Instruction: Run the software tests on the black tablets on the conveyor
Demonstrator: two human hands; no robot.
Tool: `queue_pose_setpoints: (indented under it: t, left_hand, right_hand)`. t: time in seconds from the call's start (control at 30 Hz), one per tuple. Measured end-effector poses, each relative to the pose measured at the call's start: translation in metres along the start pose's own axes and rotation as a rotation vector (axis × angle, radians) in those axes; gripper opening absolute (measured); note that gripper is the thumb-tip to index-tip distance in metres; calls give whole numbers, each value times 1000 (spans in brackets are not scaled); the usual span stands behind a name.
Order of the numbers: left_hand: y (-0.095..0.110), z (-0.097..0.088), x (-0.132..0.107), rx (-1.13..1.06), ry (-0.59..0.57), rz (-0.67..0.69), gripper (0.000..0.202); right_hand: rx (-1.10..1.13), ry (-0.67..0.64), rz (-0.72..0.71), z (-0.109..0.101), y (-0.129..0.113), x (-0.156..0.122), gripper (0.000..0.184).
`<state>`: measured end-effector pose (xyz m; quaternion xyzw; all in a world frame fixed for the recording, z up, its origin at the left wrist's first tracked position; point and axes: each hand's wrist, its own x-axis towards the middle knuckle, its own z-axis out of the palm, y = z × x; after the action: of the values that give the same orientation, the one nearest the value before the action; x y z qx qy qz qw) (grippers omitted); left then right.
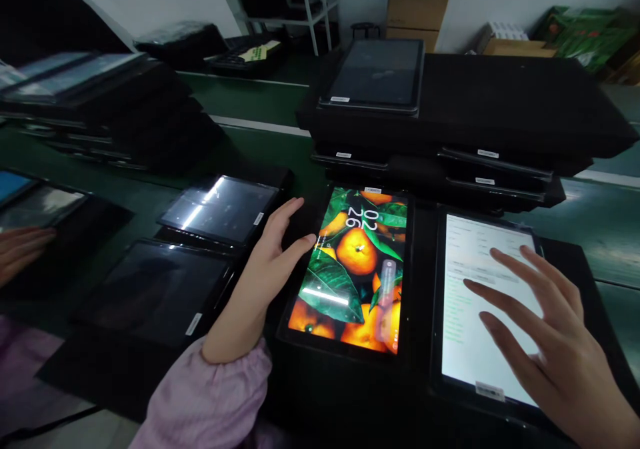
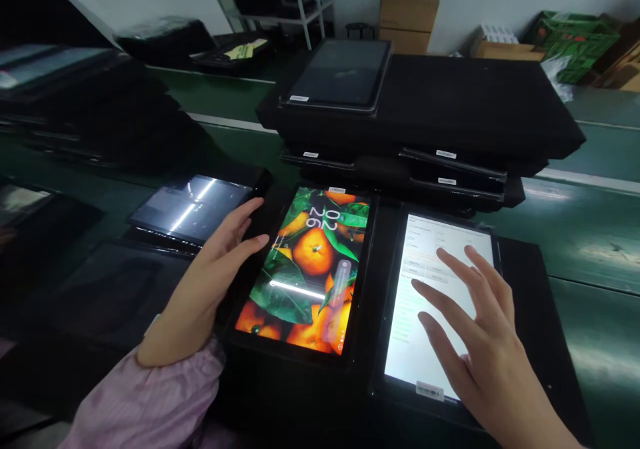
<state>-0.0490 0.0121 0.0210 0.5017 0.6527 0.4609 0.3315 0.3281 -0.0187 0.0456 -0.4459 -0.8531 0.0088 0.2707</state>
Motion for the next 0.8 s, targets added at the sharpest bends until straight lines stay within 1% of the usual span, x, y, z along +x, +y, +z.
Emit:
queue_pose_setpoints:
  t: [0.1,0.2,0.23,0.27,0.33,0.4,0.43,0.47,0.5,0.53,0.6,0.67,0.73,0.8]
  left_hand:
    - [-7,0,2,12,24,30,64]
    - [-6,2,3,123,23,66,66]
    - [-4,3,2,186,18,63,71]
    - [-1,4,2,253,-1,52,80]
    - [6,5,0,360,-95,42,108]
    - [9,4,-2,362,-215,89,132]
    - [9,2,-3,318,-265,122,136]
    - [7,0,-3,255,-290,144,134]
    - [5,-2,-3,180,-286,147,127]
    - [1,-3,-2,102,-254,133,115]
    - [-6,-3,1,-25,-140,91,87]
    - [-11,-2,4,-89,-3,76,68]
    - [-13,0,6,-90,74,82,61]
    - [-13,1,6,-38,87,86,61]
  right_hand:
    - [9,-2,12,1,0,0,32]
    - [20,7,17,0,-1,2,32]
    - [25,10,16,0,-1,2,33]
    - [29,11,15,-1,-1,3,33]
    - [37,6,10,-3,-2,3,34]
    - [39,-1,9,-4,-2,3,36]
    - [39,-2,10,-4,-2,2,36]
    - [40,-4,13,-5,-2,2,37]
    - [41,-2,14,-5,-2,2,37]
    - [37,0,14,-6,-2,1,38]
    - [21,2,15,-8,-2,0,38]
    - [1,2,20,-9,-2,0,37]
    - [-11,-1,20,-11,-1,-1,36]
    - [-19,-9,9,-11,0,-2,34]
